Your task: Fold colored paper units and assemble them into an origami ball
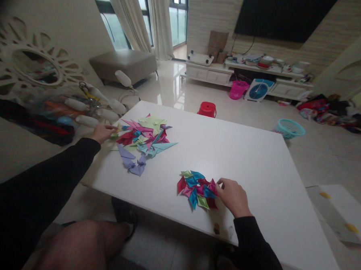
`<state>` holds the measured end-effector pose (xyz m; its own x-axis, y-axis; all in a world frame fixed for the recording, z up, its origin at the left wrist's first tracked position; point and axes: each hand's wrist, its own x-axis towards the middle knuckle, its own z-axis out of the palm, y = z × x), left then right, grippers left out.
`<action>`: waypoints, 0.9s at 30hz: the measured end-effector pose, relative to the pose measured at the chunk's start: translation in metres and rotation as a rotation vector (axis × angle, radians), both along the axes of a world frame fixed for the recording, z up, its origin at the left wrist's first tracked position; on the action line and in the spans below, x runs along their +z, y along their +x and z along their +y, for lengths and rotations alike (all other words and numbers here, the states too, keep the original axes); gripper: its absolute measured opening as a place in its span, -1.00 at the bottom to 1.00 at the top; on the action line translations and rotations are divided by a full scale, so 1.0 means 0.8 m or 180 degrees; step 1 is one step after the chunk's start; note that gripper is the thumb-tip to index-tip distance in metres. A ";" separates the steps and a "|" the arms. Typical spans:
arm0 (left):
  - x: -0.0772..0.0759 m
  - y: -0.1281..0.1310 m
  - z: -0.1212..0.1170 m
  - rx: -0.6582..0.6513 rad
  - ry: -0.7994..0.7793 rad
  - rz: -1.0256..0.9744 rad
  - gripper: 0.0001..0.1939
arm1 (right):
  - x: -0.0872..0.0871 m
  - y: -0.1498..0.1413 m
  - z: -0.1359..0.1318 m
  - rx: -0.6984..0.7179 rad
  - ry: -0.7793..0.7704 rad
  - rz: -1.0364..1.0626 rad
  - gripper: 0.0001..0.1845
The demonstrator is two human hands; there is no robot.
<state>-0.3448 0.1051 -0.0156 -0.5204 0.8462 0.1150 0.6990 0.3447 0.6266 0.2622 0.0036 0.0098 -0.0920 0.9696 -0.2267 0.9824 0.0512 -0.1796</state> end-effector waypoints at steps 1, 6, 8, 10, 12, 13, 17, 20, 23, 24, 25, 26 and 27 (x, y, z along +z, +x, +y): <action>0.007 0.007 -0.004 0.0086 0.0062 -0.0034 -0.76 | 0.001 0.000 0.000 0.0007 0.0019 0.0013 -0.66; 0.055 0.087 -0.030 0.0112 0.0542 -0.0265 -0.74 | 0.008 -0.001 -0.003 0.0048 0.0162 0.0134 -0.66; 0.080 0.142 -0.049 -0.0298 0.0863 -0.0529 -0.80 | 0.012 -0.003 -0.004 0.0066 0.0212 0.0180 -0.67; 0.101 0.207 -0.076 -0.0719 0.0922 -0.0843 -0.84 | 0.016 -0.005 -0.006 0.0078 0.0232 0.0213 -0.68; 0.110 0.274 -0.107 -0.1094 0.0898 -0.1052 -0.88 | 0.021 -0.007 -0.007 0.0078 0.0232 0.0229 -0.69; 0.109 0.306 -0.122 -0.1356 0.0938 -0.1116 -0.90 | 0.022 -0.009 -0.008 0.0080 0.0232 0.0241 -0.69; 0.073 0.404 -0.169 -0.2426 0.1056 -0.0962 -0.86 | 0.027 -0.015 -0.015 0.0102 0.0370 0.0412 -0.73; 0.042 0.436 -0.177 -0.2875 0.0916 -0.0754 -0.77 | 0.027 -0.022 -0.021 0.0147 0.0730 0.0748 -0.73; 0.028 0.440 -0.167 -0.3055 0.0890 -0.0690 -0.72 | 0.026 -0.033 -0.025 0.0392 0.1047 0.1465 -0.71; 0.028 0.438 -0.163 -0.3047 0.0917 -0.0695 -0.71 | 0.026 -0.037 -0.025 0.0518 0.1091 0.1726 -0.72; 0.029 0.436 -0.158 -0.3024 0.0937 -0.0706 -0.71 | 0.027 -0.042 -0.026 0.0650 0.1109 0.1958 -0.75; 0.031 0.433 -0.154 -0.2992 0.0947 -0.0722 -0.70 | 0.028 -0.047 -0.026 0.0770 0.1112 0.2157 -0.77; 0.034 0.430 -0.151 -0.2970 0.0941 -0.0744 -0.69 | 0.029 -0.052 -0.025 0.0868 0.1116 0.2326 -0.79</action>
<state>-0.0008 -0.0158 0.0113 0.2994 0.8811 0.3661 0.4588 -0.4694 0.7544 0.2203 -0.0165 0.0332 -0.3386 0.8954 0.2893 0.5713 0.4399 -0.6929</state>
